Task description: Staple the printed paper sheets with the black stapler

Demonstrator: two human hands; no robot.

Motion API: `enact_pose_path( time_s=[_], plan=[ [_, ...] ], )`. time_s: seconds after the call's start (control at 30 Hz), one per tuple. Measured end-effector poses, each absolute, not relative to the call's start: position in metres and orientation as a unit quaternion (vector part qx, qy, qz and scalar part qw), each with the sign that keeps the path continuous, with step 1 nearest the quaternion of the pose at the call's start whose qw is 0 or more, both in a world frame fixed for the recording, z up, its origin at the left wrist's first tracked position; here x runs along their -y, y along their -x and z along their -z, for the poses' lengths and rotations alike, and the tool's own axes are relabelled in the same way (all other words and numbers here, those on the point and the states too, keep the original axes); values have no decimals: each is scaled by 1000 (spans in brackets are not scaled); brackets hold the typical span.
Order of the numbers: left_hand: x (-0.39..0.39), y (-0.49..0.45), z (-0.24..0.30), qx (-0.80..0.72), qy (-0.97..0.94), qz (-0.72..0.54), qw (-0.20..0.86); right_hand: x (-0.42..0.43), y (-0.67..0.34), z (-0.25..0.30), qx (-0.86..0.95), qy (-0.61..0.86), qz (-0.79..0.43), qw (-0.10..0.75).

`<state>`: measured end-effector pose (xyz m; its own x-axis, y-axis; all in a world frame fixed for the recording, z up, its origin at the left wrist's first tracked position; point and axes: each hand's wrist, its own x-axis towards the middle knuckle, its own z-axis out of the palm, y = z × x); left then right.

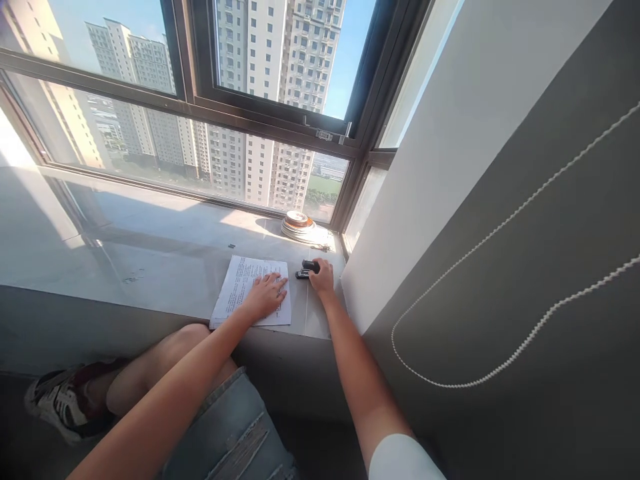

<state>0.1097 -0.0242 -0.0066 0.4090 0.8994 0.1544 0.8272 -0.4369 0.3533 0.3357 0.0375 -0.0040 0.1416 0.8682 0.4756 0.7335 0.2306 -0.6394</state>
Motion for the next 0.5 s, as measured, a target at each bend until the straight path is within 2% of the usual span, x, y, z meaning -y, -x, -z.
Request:
enact_pose_path(
  time_s=[0.1,0.2,0.33,0.43,0.5],
  plan=[
    [23,-109,8,-511,-830,-180,134,-39,-335,6,669,605,-53,429],
    [20,-108,9,-510,-787,-294,185,-38,-335,4,670,603,-79,426],
    [9,-98,8,-518,-594,-522,326,-34,-333,0,653,601,-119,445],
    [-1,-89,9,-488,-467,-598,432,-27,-323,-4,654,550,-153,496],
    [-7,-86,11,-466,-409,-625,475,-22,-312,-6,686,493,-195,499]
  ],
)
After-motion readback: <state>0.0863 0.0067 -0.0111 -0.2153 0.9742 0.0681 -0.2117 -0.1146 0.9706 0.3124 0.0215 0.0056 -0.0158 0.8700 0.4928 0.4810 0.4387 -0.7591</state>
